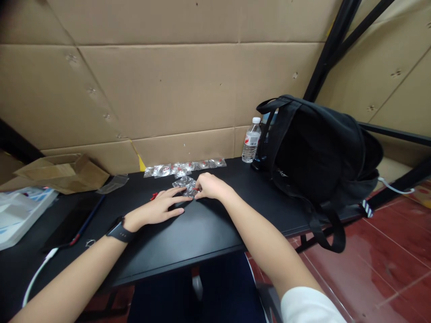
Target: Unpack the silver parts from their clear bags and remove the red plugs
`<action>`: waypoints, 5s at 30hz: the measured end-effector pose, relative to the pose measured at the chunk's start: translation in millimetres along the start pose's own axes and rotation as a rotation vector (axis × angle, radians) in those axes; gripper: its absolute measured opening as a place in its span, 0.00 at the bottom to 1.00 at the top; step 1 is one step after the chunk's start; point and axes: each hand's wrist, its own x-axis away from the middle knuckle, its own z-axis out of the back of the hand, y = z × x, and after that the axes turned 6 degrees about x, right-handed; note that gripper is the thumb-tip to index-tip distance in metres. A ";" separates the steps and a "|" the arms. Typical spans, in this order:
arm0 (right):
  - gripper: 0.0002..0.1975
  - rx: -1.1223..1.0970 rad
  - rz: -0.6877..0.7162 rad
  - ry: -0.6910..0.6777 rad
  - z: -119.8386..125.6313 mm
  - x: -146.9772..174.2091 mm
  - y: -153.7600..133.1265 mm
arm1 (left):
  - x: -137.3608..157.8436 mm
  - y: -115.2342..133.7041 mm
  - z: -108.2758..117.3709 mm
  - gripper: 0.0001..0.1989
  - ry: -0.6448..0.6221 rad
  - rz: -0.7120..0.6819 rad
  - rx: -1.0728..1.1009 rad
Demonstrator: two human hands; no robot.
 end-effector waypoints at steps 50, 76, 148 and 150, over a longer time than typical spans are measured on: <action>0.02 -0.364 0.205 0.108 -23.3 -20.3 9.8 | -5.8 -12.0 10.6 0.10 0.388 0.096 0.213; 0.17 -0.147 0.051 0.088 -24.7 -17.4 -0.7 | -12.5 -9.5 -1.9 0.15 0.384 0.137 0.092; 0.23 -0.153 -0.128 -0.113 11.0 4.3 30.2 | 1.5 -15.5 27.0 0.07 0.562 0.174 0.050; 0.28 -0.178 -0.124 -0.080 9.3 4.9 27.8 | 1.1 -11.8 27.2 0.07 0.580 0.144 0.099</action>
